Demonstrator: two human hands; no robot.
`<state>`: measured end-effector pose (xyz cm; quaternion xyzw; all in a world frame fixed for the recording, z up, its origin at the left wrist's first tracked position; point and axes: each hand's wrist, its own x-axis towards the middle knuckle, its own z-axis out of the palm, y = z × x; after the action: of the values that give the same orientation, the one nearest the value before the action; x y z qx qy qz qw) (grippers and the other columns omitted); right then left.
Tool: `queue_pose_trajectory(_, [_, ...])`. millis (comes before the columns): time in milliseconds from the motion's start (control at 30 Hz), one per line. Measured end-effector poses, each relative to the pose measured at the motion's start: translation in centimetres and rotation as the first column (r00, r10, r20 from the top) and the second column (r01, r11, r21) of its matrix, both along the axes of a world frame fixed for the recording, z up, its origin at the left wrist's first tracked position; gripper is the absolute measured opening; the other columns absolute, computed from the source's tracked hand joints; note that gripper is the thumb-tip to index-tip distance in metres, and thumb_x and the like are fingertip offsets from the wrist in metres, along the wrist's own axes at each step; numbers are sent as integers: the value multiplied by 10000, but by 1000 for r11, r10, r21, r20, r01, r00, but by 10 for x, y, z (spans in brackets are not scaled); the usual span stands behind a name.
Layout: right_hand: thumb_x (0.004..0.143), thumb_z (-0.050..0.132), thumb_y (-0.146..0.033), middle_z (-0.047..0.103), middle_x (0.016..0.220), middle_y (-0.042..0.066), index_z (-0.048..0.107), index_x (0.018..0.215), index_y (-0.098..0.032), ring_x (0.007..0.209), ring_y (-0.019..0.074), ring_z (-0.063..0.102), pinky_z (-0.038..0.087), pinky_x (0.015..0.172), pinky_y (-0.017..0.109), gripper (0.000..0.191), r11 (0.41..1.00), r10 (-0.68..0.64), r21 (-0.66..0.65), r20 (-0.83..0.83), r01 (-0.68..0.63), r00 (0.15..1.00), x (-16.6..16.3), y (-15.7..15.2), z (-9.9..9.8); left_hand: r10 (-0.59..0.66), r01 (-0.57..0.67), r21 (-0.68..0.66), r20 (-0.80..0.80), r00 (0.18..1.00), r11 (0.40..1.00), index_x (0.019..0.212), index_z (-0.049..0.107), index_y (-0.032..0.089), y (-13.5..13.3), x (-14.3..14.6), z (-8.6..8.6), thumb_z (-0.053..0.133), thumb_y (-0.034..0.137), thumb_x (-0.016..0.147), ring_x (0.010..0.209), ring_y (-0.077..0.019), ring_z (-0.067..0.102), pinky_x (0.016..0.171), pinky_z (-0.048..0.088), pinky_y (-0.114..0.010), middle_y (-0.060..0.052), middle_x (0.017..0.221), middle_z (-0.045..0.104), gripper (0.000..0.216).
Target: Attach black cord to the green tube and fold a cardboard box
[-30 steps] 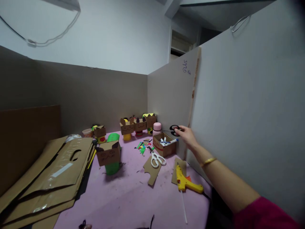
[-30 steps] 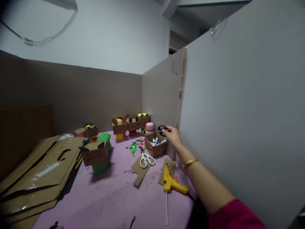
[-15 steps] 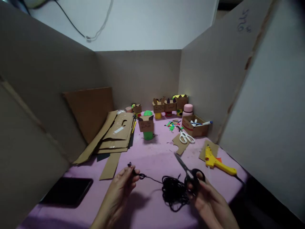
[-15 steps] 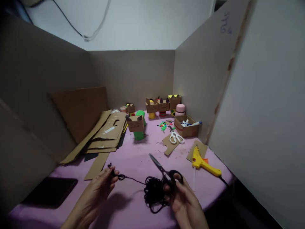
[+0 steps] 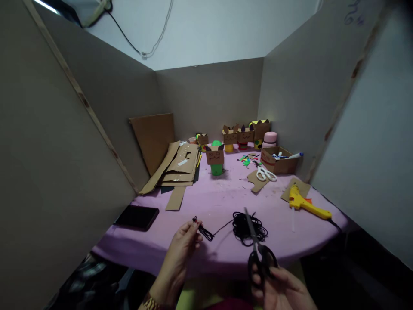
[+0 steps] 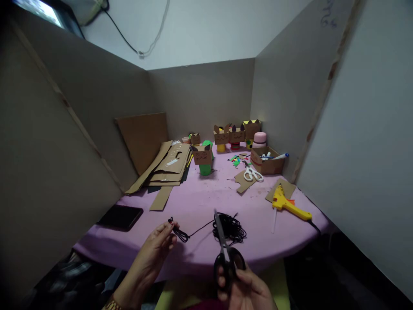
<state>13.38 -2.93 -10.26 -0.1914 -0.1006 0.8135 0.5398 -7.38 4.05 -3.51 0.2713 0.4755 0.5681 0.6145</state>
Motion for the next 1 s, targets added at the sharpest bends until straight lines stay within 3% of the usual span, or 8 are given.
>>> queue_pose_trajectory(167, [612, 724, -240, 688, 806, 46, 643, 811, -215, 609, 152, 604, 445, 542, 273, 216, 991, 125, 50, 36, -126, 992, 1, -12, -6, -20, 20, 14, -15, 1000, 1000, 723, 641, 129, -13, -2, 6, 772, 304, 556, 378, -8, 426, 351, 302, -98, 93, 467, 480, 276])
queue_pose_trajectory(267, [684, 704, -241, 679, 760, 24, 632, 906, -227, 615, 122, 608, 425, 553, 226, 234, 973, 206, 103, -4, -204, 979, -2, -21, -5, -36, 36, 20, -18, 999, 999, 727, 642, 126, -20, 0, 8, 774, 285, 553, 432, -21, 487, 368, 322, -108, 47, 580, 584, 270])
queue_pose_trajectory(400, [703, 711, -254, 690, 726, 35, 610, 1053, -244, 631, 128, 631, 409, 594, 214, 364, 955, 210, 215, -11, -203, 978, -10, -30, 0, -41, 41, 32, -8, 999, 999, 698, 623, 133, -28, 5, 6, 772, 265, 555, 497, -59, 561, 389, 364, -129, -9, 697, 658, 246])
queue_pose_trajectory(567, [721, 600, -523, 684, 672, 50, 674, 981, -200, 617, 153, 619, 400, 591, 237, 421, 952, 298, 116, -130, -284, 946, -17, -27, 8, -31, 31, 28, 24, 999, 999, 699, 614, 136, -35, 9, 1, 773, 261, 559, 486, -65, 567, 423, 412, -131, 14, 597, 628, 246])
queue_pose_trajectory(767, [682, 656, -359, 687, 708, 35, 650, 1010, -215, 634, 151, 618, 419, 590, 244, 359, 947, 318, 97, -166, -305, 934, -19, -24, 5, -24, 26, -22, 88, 996, 999, 701, 610, 128, -38, 10, -10, 756, 216, 598, 476, -55, 564, 425, 438, -116, 20, 588, 615, 199])
queue_pose_trajectory(900, [690, 688, -334, 688, 778, 18, 585, 1076, -257, 645, 143, 643, 446, 530, 226, 407, 942, 330, 94, -84, -322, 940, -20, -24, -6, 2, 9, -78, 133, 991, 997, 725, 608, 122, -39, 10, -19, 695, 138, 673, 446, -47, 560, 405, 451, -110, 27, 573, 598, 103])
queue_pose_trajectory(1000, [681, 721, -334, 679, 705, 13, 588, 1025, -196, 512, 94, 621, 360, 399, 140, 393, 956, 262, 107, 114, -274, 958, -23, -25, -16, 26, -8, -113, 163, 986, 994, 743, 604, 116, -40, 11, -23, 609, 78, 743, 433, -47, 566, 396, 465, -114, 20, 579, 600, 38])
